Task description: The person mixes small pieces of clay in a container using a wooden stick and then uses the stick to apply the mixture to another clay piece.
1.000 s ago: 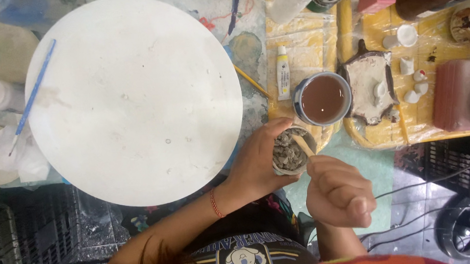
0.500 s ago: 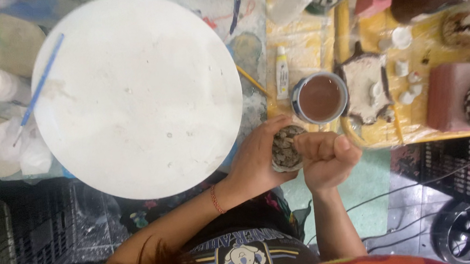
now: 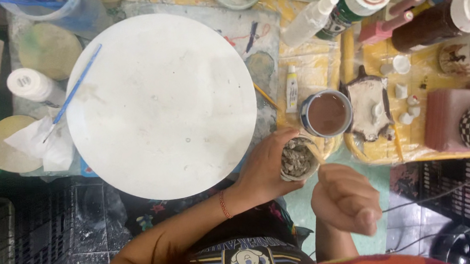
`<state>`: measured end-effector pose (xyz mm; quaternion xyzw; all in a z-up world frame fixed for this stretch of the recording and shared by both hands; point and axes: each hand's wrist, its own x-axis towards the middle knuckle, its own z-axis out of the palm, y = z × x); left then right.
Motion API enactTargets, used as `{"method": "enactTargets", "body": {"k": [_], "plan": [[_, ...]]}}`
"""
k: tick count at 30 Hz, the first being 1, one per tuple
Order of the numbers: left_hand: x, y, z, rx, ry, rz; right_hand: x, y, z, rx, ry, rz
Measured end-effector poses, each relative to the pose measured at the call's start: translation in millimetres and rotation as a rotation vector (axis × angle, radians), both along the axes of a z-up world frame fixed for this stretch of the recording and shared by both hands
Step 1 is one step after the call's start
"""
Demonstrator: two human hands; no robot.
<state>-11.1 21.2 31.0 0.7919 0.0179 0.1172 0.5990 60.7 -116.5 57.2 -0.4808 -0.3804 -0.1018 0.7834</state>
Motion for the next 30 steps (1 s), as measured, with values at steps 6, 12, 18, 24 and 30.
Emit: {"method": "enactTargets", "body": {"k": [6, 12, 18, 24, 30], "plan": [[2, -1, 1, -0.015, 0.014, -0.003, 2, -1, -4, -0.033, 0.072, 0.016], [6, -3, -2, -0.008, 0.040, -0.006, 1, 5, -9, -0.015, 0.030, 0.062], [7, -5, -9, -0.009, 0.005, -0.009, 0, 3, -13, -0.080, 0.056, 0.086], [6, -7, -13, 0.019, -0.037, 0.010, 14, -10, -37, -0.142, 0.342, 0.100], [7, -4, -11, 0.046, -0.055, 0.010, 27, -16, -34, -0.088, 0.709, 0.146]]}}
